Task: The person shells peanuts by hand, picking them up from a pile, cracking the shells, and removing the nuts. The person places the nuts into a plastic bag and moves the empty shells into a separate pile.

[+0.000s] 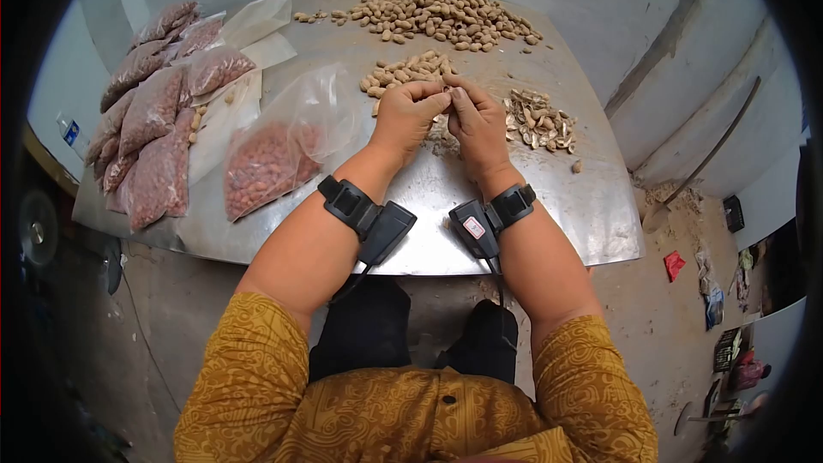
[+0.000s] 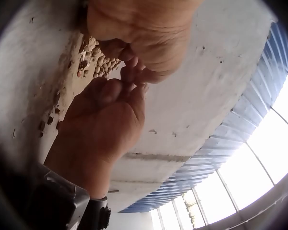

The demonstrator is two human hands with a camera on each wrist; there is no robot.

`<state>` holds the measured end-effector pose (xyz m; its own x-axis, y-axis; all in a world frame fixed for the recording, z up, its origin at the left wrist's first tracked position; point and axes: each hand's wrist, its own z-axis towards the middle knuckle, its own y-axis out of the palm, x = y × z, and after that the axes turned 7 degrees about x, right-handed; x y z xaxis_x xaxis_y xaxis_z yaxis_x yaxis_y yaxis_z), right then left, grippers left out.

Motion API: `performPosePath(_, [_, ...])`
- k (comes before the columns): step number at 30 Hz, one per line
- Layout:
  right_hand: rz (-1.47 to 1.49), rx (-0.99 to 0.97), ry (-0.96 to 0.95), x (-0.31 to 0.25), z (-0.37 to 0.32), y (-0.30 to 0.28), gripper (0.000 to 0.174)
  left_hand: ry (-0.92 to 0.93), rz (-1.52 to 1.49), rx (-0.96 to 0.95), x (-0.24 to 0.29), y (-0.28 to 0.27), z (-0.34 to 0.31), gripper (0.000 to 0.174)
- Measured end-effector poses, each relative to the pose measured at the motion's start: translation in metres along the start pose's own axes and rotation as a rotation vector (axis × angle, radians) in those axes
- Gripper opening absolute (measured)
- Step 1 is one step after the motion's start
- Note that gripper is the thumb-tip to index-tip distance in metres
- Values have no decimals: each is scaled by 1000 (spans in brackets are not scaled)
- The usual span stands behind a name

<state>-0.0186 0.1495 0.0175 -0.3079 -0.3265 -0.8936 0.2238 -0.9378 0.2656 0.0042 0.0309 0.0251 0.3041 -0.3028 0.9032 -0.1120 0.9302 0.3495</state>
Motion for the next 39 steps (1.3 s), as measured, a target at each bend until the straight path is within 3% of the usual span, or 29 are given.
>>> performPosePath(3, [-69,-3,19,-1,-2,0,21,-21,-50,4,0,1,-1,15])
performPosePath(10, [-281,73,-178,4,-3,5,20,-104,-154,62,-5,8,-3,3])
performPosePath(21, [-470,232,-335,11,-3,10,22,-180,-243,171,-10,21,-6,8])
performPosePath(30, [-396,292,-228,13,-1,9,26,-73,-166,227,-27,24,0,7])
performPosePath(39, [203,186,191,8,1,4,18,-156,-181,152,-3,24,-11,9])
